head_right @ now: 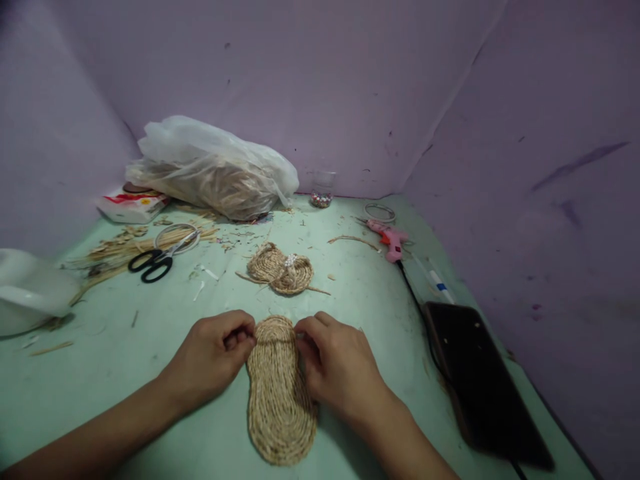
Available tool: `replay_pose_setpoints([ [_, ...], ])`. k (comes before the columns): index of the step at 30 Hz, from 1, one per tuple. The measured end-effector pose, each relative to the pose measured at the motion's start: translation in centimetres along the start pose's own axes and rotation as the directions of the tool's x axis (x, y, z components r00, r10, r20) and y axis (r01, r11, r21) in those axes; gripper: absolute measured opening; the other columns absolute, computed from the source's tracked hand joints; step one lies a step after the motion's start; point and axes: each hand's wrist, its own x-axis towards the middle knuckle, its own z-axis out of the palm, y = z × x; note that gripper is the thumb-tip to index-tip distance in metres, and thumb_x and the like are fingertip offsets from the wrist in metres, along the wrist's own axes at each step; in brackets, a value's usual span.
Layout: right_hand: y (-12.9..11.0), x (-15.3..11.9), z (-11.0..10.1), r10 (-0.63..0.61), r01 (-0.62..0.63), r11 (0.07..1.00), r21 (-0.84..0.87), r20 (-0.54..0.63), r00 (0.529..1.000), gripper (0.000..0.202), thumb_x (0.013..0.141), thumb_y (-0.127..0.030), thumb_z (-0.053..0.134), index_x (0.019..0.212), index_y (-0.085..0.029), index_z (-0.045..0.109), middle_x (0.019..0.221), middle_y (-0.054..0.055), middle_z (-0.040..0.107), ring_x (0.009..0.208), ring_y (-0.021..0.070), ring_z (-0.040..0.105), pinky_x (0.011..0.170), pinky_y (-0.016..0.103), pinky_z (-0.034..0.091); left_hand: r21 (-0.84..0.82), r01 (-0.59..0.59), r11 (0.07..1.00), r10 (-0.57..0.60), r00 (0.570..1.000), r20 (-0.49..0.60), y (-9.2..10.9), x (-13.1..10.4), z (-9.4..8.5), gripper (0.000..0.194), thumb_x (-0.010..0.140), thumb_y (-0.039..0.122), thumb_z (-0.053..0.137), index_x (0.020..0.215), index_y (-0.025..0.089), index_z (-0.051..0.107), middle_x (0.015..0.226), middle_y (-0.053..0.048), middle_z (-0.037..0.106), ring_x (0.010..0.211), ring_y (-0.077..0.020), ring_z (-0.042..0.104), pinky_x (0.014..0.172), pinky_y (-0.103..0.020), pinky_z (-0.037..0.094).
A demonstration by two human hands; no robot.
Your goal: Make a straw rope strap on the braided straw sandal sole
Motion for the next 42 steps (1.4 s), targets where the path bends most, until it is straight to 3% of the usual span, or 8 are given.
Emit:
replay_pose_setpoints([
  [5, 0.4, 0.1, -0.4, -0.005, 0.006, 1.000, 0.023, -0.024, 1.000, 0.022, 0.078, -0.014, 0.046, 0.092, -0.021, 0.062, 0.084, 0.003, 0.064, 0.071, 0.0160, 0.058, 0.061, 0.026, 0.040, 0.006, 0.005, 1.000, -0.005, 1.000, 0.000, -0.1, 0.0, 0.1, 0.013, 0.069, 0.013, 0.046, 0.069, 0.019, 0.057, 0.061, 0.002, 0.054, 0.056, -0.0109, 0.049, 0.054, -0.022, 0.037],
  [13, 2.8, 0.4, -1.8, 0.175, -0.179, 0.984, -0.020, -0.128, 0.976, 0.021, 0.078, -0.015, 0.048, 0.089, -0.019, 0.065, 0.085, 0.005, 0.066, 0.071, 0.0173, 0.059, 0.062, 0.028, 0.043, 0.010, 0.010, 1.000, -0.010, 1.000, 0.011, 0.0, 0.0, 0.0, 0.011, 0.070, 0.015, 0.046, 0.069, 0.019, 0.057, 0.058, 0.003, 0.053, 0.055, -0.0107, 0.049, 0.054, -0.022, 0.037],
  [23, 0.8, 0.3, -0.3, 0.000, 0.001, 0.999, 0.053, -0.020, 1.000, 0.014, 0.079, -0.018, 0.055, 0.086, -0.022, 0.066, 0.081, 0.001, 0.065, 0.070, 0.0138, 0.059, 0.061, 0.024, 0.040, -0.040, 0.062, 0.997, -0.061, 0.997, 0.042, 0.0, 0.0, 0.0, 0.007, 0.071, 0.021, 0.050, 0.070, 0.018, 0.057, 0.056, 0.004, 0.050, 0.053, -0.0098, 0.047, 0.051, -0.021, 0.037],
  [27, 0.8, 0.5, 0.4, 0.009, -0.008, 1.000, 0.026, -0.041, 0.999, 0.013, 0.079, -0.018, 0.053, 0.082, -0.021, 0.065, 0.080, 0.001, 0.065, 0.070, 0.0142, 0.059, 0.060, 0.025, 0.039, -0.141, 0.111, 0.984, -0.093, 0.987, 0.131, -0.1, 0.4, -0.6, 0.007, 0.071, 0.021, 0.050, 0.073, 0.018, 0.056, 0.056, 0.005, 0.048, 0.052, -0.0093, 0.046, 0.048, -0.020, 0.035],
  [30, 0.9, 0.5, 0.5, 0.013, -0.012, 1.000, 0.023, -0.034, 0.999, 0.013, 0.080, -0.019, 0.052, 0.081, -0.021, 0.065, 0.079, 0.001, 0.064, 0.069, 0.0146, 0.059, 0.060, 0.025, 0.040, -0.245, 0.232, 0.941, -0.167, 0.951, 0.261, -0.2, 0.8, -1.4, 0.013, 0.073, 0.022, 0.046, 0.081, 0.017, 0.055, 0.056, 0.005, 0.047, 0.049, -0.0099, 0.047, 0.044, -0.020, 0.034],
  [32, 0.9, 0.5, 0.6, 0.017, -0.016, 1.000, 0.017, -0.035, 0.999, 0.013, 0.080, -0.020, 0.051, 0.081, -0.021, 0.064, 0.078, 0.002, 0.064, 0.068, 0.0152, 0.058, 0.060, 0.026, 0.040, -0.195, 0.260, 0.946, -0.201, 0.940, 0.275, -0.3, 0.8, -1.9, 0.016, 0.073, 0.022, 0.045, 0.083, 0.016, 0.057, 0.056, 0.004, 0.047, 0.047, -0.0104, 0.046, 0.044, -0.021, 0.033],
  [37, 0.9, 0.4, 0.9, 0.009, -0.009, 1.000, -0.004, -0.026, 1.000, 0.014, 0.081, -0.021, 0.048, 0.081, -0.021, 0.062, 0.077, 0.002, 0.063, 0.067, 0.0164, 0.058, 0.059, 0.028, 0.041, 0.138, 0.035, 0.990, -0.053, 0.990, 0.131, -0.2, 0.3, -1.8, 0.015, 0.070, 0.016, 0.049, 0.075, 0.018, 0.064, 0.063, 0.000, 0.057, 0.058, -0.0128, 0.048, 0.055, -0.025, 0.034],
  [42, 0.7, 0.1, 0.9, 0.041, -0.040, 0.999, 0.025, -0.071, 0.997, 0.014, 0.078, -0.024, 0.052, 0.089, -0.021, 0.060, 0.081, 0.003, 0.062, 0.069, 0.0184, 0.058, 0.060, 0.032, 0.045, 0.213, 0.007, 0.977, -0.030, 0.994, 0.106, -0.3, 0.1, -1.1, 0.017, 0.069, 0.013, 0.045, 0.069, 0.018, 0.061, 0.069, -0.002, 0.061, 0.063, -0.0140, 0.051, 0.057, -0.025, 0.034],
])
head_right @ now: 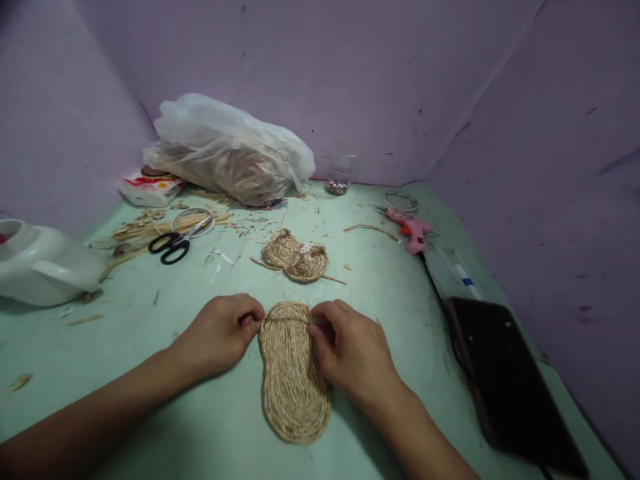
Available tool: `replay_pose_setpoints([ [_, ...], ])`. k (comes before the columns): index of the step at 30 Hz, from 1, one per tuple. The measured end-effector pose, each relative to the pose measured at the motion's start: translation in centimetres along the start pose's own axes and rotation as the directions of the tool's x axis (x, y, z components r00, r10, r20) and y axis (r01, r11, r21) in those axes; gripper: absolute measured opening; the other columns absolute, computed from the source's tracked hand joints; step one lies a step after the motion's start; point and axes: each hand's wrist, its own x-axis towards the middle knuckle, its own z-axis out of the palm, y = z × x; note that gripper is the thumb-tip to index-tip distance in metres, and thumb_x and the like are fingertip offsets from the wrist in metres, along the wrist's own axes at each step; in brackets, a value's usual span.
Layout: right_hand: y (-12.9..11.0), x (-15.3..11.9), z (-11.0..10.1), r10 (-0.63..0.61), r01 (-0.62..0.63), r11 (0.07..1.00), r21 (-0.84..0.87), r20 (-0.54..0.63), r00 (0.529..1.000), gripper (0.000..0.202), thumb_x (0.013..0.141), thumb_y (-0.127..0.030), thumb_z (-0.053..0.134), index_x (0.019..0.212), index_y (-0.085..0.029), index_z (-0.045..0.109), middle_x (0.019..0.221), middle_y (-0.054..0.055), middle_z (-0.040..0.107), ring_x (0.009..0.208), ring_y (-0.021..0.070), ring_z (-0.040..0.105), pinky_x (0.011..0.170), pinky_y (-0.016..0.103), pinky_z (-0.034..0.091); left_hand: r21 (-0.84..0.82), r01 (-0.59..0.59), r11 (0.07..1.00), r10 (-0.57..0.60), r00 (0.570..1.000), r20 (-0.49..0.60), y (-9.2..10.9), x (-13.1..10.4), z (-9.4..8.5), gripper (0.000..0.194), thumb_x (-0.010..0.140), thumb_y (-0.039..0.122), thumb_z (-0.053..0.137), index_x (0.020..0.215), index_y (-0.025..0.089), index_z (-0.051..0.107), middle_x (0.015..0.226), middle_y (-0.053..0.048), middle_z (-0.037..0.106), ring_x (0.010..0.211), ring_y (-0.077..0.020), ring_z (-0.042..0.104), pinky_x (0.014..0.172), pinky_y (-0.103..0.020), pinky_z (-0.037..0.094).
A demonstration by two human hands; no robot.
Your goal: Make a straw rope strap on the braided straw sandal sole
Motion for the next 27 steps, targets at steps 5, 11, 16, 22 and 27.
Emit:
replay_pose_setpoints([
  [5, -0.6, 0.2, 0.3, -0.160, 0.170, 0.984, 0.046, -0.167, 0.973, 0.050, 0.071, -0.029, 0.062, 0.119, -0.020, 0.048, 0.121, 0.011, 0.049, 0.110, 0.0267, 0.047, 0.089, 0.043, 0.042, 0.013, 0.003, 1.000, -0.002, 1.000, -0.008, 0.0, 0.1, -0.1, 0.017, 0.069, 0.015, 0.045, 0.069, 0.019, 0.061, 0.069, -0.002, 0.061, 0.063, -0.0143, 0.051, 0.056, -0.025, 0.033],
  [11, -2.3, 1.3, 2.0, -0.170, 0.184, 0.975, 0.122, -0.119, 0.978, 0.077, 0.060, -0.044, 0.073, 0.126, -0.018, 0.041, 0.124, 0.013, 0.049, 0.113, 0.0286, 0.045, 0.094, 0.046, 0.039, 0.006, 0.010, 1.000, -0.010, 1.000, -0.008, 0.0, 0.0, -0.1, 0.016, 0.066, 0.016, 0.047, 0.070, 0.019, 0.062, 0.066, -0.001, 0.060, 0.061, -0.0142, 0.051, 0.056, -0.025, 0.033],
  [16, -3.3, 1.3, 3.4, -0.116, 0.132, 0.978, 0.160, -0.105, 0.988, 0.083, 0.059, -0.032, 0.073, 0.130, -0.015, 0.033, 0.112, 0.012, 0.056, 0.102, 0.0276, 0.051, 0.090, 0.047, 0.039, 0.013, 0.005, 1.000, -0.005, 1.000, -0.017, -0.1, 0.0, 0.1, 0.017, 0.066, 0.017, 0.047, 0.072, 0.020, 0.062, 0.067, -0.001, 0.061, 0.061, -0.0146, 0.052, 0.056, -0.026, 0.034],
  [22, -3.3, 0.8, 4.4, -0.141, 0.171, 0.961, 0.216, -0.145, 0.979, 0.074, 0.061, -0.018, 0.061, 0.129, -0.014, 0.032, 0.106, 0.011, 0.054, 0.099, 0.0256, 0.050, 0.089, 0.045, 0.039, -0.009, -0.028, 1.000, 0.027, 0.999, -0.030, -0.4, -0.1, 0.2, 0.017, 0.067, 0.016, 0.046, 0.069, 0.019, 0.063, 0.066, -0.001, 0.061, 0.060, -0.0140, 0.053, 0.056, -0.025, 0.036],
  [27, -3.5, 0.9, 4.2, -0.099, 0.129, 0.951, 0.280, -0.117, 0.988, 0.074, 0.061, -0.017, 0.059, 0.129, -0.017, 0.030, 0.106, 0.010, 0.053, 0.099, 0.0256, 0.051, 0.089, 0.046, 0.040, -0.046, -0.020, 0.999, 0.019, 0.999, -0.034, -0.3, 0.0, 0.1, 0.017, 0.064, 0.013, 0.046, 0.063, 0.018, 0.062, 0.058, -0.001, 0.060, 0.055, -0.0127, 0.051, 0.053, -0.024, 0.034],
])
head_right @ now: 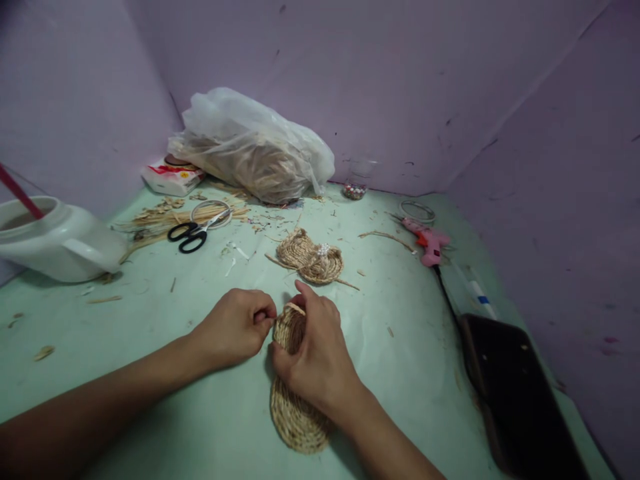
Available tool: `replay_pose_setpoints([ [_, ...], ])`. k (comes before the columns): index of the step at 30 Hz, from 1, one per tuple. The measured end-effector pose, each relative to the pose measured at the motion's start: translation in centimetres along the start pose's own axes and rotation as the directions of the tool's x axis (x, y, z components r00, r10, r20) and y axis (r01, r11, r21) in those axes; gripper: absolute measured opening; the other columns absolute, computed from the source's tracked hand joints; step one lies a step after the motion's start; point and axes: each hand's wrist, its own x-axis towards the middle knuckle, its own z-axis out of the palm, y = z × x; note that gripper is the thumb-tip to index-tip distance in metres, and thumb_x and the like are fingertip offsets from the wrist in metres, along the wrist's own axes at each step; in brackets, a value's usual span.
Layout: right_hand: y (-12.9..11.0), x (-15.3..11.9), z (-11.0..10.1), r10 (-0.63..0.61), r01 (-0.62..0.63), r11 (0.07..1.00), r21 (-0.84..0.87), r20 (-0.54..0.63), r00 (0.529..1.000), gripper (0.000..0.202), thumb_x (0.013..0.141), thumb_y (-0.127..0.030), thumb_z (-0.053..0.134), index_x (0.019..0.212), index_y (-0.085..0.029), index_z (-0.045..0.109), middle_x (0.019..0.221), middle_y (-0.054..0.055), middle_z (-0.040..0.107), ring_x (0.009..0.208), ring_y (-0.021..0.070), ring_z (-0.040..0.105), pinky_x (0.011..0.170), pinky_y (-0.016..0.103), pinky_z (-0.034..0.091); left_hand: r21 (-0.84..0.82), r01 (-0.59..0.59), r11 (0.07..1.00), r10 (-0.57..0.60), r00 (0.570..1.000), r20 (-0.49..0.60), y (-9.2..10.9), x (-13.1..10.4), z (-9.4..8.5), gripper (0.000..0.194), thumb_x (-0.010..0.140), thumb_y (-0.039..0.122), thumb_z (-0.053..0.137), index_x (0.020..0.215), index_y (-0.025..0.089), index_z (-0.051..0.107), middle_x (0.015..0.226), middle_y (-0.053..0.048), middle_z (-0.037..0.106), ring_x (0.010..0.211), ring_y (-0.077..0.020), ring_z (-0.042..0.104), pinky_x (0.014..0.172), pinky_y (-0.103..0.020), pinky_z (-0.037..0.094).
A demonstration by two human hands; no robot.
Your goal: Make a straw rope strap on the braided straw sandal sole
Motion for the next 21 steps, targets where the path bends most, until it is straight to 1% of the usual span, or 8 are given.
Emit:
replay_pose_setpoints([
  [8, -0.4, -0.1, -0.5, 0.071, -0.077, 0.991, 0.111, 0.058, 0.996, 0.080, 0.062, -0.016, 0.059, 0.133, -0.020, 0.023, 0.113, 0.011, 0.051, 0.106, 0.0265, 0.049, 0.091, 0.045, 0.040, -0.042, 0.023, 0.999, -0.024, 1.000, -0.011, -0.1, 0.0, 0.1, 0.019, 0.065, 0.012, 0.046, 0.065, 0.018, 0.064, 0.056, 0.000, 0.057, 0.051, -0.0112, 0.047, 0.050, -0.023, 0.032],
  [10, -0.4, -0.2, -0.6, 0.091, -0.098, 0.985, 0.141, 0.059, 0.994, 0.079, 0.063, -0.016, 0.059, 0.133, -0.021, 0.023, 0.113, 0.011, 0.051, 0.106, 0.0263, 0.049, 0.091, 0.044, 0.041, -0.111, 0.010, 0.994, -0.014, 0.999, -0.041, 0.0, 0.0, 0.0, 0.025, 0.067, 0.011, 0.046, 0.080, 0.019, 0.066, 0.059, 0.001, 0.059, 0.051, -0.0103, 0.047, 0.051, -0.023, 0.033],
  [12, -0.4, -0.2, -0.7, 0.097, -0.105, 0.982, 0.158, 0.053, 0.994, 0.079, 0.063, -0.017, 0.060, 0.133, -0.021, 0.023, 0.113, 0.011, 0.051, 0.106, 0.0260, 0.050, 0.090, 0.044, 0.042, -0.200, 0.024, 0.980, -0.044, 0.994, -0.099, 0.3, -0.2, -0.1, 0.033, 0.069, 0.011, 0.046, 0.097, 0.018, 0.063, 0.063, 0.001, 0.060, 0.049, -0.0092, 0.046, 0.050, -0.022, 0.035],
  [13, -0.4, -0.2, -0.7, 0.093, -0.100, 0.982, 0.161, 0.048, 0.994, 0.079, 0.063, -0.017, 0.061, 0.133, -0.021, 0.023, 0.113, 0.010, 0.051, 0.106, 0.0258, 0.050, 0.090, 0.043, 0.041, -0.231, 0.033, 0.972, -0.066, 0.989, -0.135, 0.6, -0.3, -0.2, 0.034, 0.070, 0.011, 0.046, 0.100, 0.018, 0.061, 0.065, 0.001, 0.061, 0.049, -0.0090, 0.047, 0.050, -0.022, 0.035],
  [16, -0.3, -0.2, -0.7, 0.066, -0.070, 0.984, 0.167, 0.032, 0.997, 0.080, 0.063, -0.016, 0.061, 0.133, -0.021, 0.023, 0.113, 0.010, 0.051, 0.107, 0.0251, 0.049, 0.092, 0.043, 0.040, -0.263, 0.017, 0.965, -0.070, 0.978, -0.195, 1.3, -0.7, -0.2, 0.021, 0.072, 0.016, 0.049, 0.084, 0.015, 0.066, 0.067, -0.001, 0.062, 0.056, -0.0105, 0.051, 0.055, -0.023, 0.039],
  [18, -0.2, -0.2, -0.7, 0.049, -0.051, 0.984, 0.173, 0.020, 0.999, 0.080, 0.063, -0.015, 0.060, 0.133, -0.021, 0.023, 0.112, 0.010, 0.050, 0.106, 0.0246, 0.049, 0.092, 0.042, 0.040, -0.304, 0.025, 0.952, -0.071, 0.988, -0.140, 1.6, -0.8, 0.0, 0.018, 0.074, 0.018, 0.049, 0.071, 0.015, 0.067, 0.063, -0.002, 0.061, 0.058, -0.0117, 0.053, 0.056, -0.023, 0.040],
  [20, -0.1, -0.2, -0.6, 0.043, -0.045, 0.983, 0.176, 0.014, 0.999, 0.080, 0.063, -0.014, 0.060, 0.133, -0.020, 0.023, 0.112, 0.010, 0.050, 0.105, 0.0244, 0.050, 0.092, 0.042, 0.040, -0.399, 0.129, 0.908, -0.149, 0.989, -0.019, 1.7, -0.8, 0.4, 0.021, 0.075, 0.021, 0.048, 0.067, 0.015, 0.066, 0.052, 0.000, 0.057, 0.049, -0.0108, 0.051, 0.048, -0.022, 0.039],
  [21, -0.1, -0.2, -0.6, 0.042, -0.043, 0.983, 0.177, 0.011, 0.999, 0.080, 0.063, -0.015, 0.060, 0.133, -0.020, 0.023, 0.111, 0.010, 0.050, 0.104, 0.0245, 0.050, 0.091, 0.042, 0.041, -0.457, 0.207, 0.865, -0.208, 0.977, 0.050, 1.7, -0.8, 0.5, 0.022, 0.076, 0.023, 0.047, 0.068, 0.015, 0.066, 0.047, 0.002, 0.054, 0.043, -0.0099, 0.048, 0.044, -0.022, 0.037],
])
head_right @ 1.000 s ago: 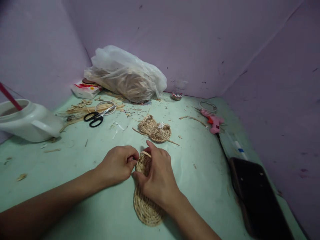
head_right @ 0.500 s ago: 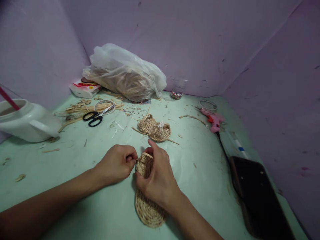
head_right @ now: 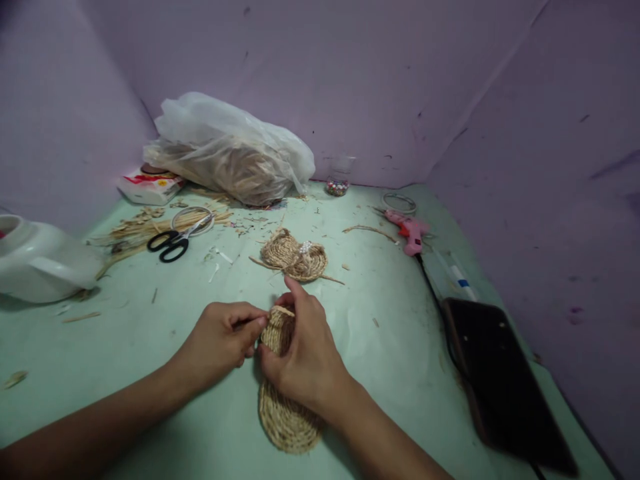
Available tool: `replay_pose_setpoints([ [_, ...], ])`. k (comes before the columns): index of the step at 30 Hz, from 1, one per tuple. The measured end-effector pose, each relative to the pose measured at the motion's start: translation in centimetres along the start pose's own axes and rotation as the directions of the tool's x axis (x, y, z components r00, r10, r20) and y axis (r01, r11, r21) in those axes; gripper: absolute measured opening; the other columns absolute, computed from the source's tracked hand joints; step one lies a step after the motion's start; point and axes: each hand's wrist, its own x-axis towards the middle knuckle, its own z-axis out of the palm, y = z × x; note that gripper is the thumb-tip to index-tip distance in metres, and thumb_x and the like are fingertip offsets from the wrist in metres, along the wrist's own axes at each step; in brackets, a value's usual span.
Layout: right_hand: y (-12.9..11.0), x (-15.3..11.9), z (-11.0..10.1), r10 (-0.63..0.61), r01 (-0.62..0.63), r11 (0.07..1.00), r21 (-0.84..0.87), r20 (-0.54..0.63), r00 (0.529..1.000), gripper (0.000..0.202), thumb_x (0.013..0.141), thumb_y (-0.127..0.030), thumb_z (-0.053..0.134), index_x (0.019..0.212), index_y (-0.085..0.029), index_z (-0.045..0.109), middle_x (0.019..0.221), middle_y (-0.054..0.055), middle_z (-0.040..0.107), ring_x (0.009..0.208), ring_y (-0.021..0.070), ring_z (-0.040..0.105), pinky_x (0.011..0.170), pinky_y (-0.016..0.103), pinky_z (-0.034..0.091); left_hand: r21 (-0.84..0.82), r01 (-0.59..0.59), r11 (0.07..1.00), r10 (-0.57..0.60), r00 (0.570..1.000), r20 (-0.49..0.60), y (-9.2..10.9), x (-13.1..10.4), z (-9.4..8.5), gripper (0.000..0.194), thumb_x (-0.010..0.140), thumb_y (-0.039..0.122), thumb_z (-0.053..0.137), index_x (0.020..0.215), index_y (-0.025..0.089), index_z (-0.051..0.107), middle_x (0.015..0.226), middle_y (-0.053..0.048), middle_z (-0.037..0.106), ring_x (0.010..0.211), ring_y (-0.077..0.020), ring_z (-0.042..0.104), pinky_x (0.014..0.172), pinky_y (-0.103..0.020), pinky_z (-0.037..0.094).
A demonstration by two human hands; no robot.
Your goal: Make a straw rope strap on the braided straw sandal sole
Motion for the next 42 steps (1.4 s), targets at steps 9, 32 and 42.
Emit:
replay_pose_setpoints([
  [9, -0.3, -0.2, -0.2, -0.020, 0.021, 0.998, 0.063, -0.023, 1.000, 0.081, 0.065, -0.016, 0.060, 0.135, -0.023, 0.019, 0.112, 0.010, 0.048, 0.102, 0.0245, 0.051, 0.087, 0.044, 0.043, -0.350, 0.227, 0.909, -0.215, 0.974, 0.073, 0.5, 0.4, -0.1, 0.011, 0.063, 0.019, 0.062, 0.071, 0.011, 0.065, 0.049, 0.003, 0.057, 0.037, -0.0059, 0.044, 0.040, -0.019, 0.037],
  [32, 0.4, -0.1, -1.1, -0.113, 0.120, 0.991, -0.066, 0.106, 0.988, 0.081, 0.066, -0.026, 0.068, 0.134, -0.019, 0.024, 0.123, 0.014, 0.044, 0.114, 0.0268, 0.042, 0.096, 0.047, 0.037, 0.370, -0.173, 0.913, 0.198, 0.980, -0.032, -0.3, 0.5, -0.3, 0.022, 0.071, 0.011, 0.050, 0.083, 0.020, 0.066, 0.080, -0.002, 0.063, 0.075, -0.0167, 0.056, 0.069, -0.028, 0.041],
  [42, 1.0, -0.5, -7.1, 0.038, -0.014, 0.977, -0.211, 0.111, 0.993, 0.015, 0.077, -0.016, 0.056, 0.088, -0.019, 0.066, 0.083, 0.005, 0.062, 0.071, 0.0160, 0.058, 0.061, 0.029, 0.046, 0.405, -0.141, 0.903, 0.182, 0.981, -0.063, -0.4, 0.0, 0.2, 0.015, 0.074, 0.014, 0.048, 0.081, 0.020, 0.060, 0.080, -0.002, 0.062, 0.074, -0.0164, 0.056, 0.067, -0.028, 0.040],
])
